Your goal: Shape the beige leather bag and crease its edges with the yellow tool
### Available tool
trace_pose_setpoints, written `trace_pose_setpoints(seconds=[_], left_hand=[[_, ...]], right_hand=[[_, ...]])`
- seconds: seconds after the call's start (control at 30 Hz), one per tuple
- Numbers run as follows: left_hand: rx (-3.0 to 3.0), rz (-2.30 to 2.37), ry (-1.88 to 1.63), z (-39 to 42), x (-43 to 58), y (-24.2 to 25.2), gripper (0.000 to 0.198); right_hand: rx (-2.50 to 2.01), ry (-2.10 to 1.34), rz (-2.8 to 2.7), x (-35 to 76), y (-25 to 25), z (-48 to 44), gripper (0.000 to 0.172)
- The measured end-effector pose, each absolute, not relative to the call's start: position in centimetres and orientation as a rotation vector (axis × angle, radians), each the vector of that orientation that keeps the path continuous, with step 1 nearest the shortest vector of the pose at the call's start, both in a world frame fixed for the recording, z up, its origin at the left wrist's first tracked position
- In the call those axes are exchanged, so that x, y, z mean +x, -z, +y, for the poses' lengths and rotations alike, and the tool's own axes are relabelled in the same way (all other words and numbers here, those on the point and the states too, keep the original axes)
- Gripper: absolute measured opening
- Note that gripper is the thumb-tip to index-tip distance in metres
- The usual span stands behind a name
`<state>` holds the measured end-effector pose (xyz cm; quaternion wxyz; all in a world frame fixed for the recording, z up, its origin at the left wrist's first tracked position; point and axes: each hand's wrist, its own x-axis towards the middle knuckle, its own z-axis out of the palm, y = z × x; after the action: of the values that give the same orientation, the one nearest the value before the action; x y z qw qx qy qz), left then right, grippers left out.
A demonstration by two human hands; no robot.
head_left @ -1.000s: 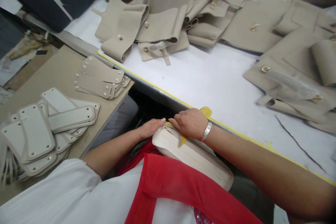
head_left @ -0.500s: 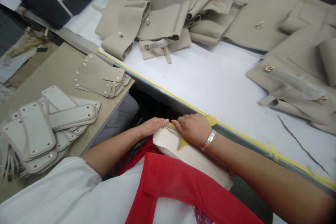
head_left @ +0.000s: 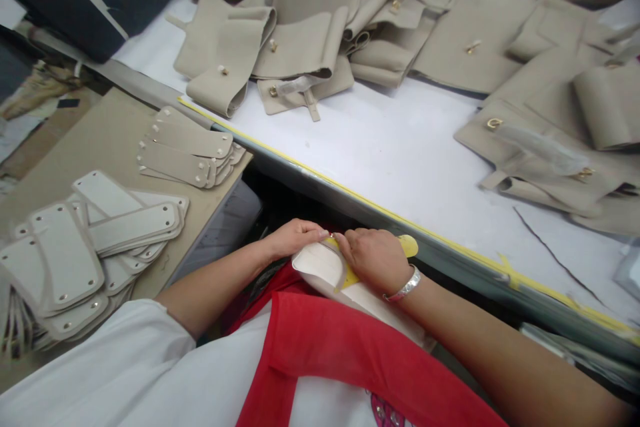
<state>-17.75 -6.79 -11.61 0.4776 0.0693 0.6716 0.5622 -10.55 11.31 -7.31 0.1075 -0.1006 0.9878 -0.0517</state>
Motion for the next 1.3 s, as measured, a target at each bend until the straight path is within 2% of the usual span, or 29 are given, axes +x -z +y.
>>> trace_pose_setpoints(seconds=[0.13,0.27,0.37,0.67,1.03,1.3], left_hand=[[0.202,1.543,-1.483,-7.1,-17.9,11.9,0.052],[0.048,1.22,-1.65,-7.6,-18.3,12.7,0.069],[-0.02,1.043,-1.663,-7.8,-18.7,13.3,0.073],[0.037,1.067,-1.683,-8.2,-19.1,13.6,0.061],[0.013,1.173,-1.714,-7.9,-18.7,13.2,0.045],[-0.212,1.205,-1.661,-6.9,-17.7,11.2,0.038]], right_hand=[[-0.314,0.137,2.885,-10.3,7.0,12.3,0.053],[-0.399,0.184,2.834,-11.5,6.3,13.1,0.053],[-0.415,0.152,2.862,-13.2,5.9,12.8,0.055],[-0.741,0.066,2.807,-17.4,5.8,12.1,0.054],[-0.76,0.105,2.777,-17.8,6.3,13.0,0.057],[-0.76,0.179,2.749,-16.8,6.6,12.9,0.059]])
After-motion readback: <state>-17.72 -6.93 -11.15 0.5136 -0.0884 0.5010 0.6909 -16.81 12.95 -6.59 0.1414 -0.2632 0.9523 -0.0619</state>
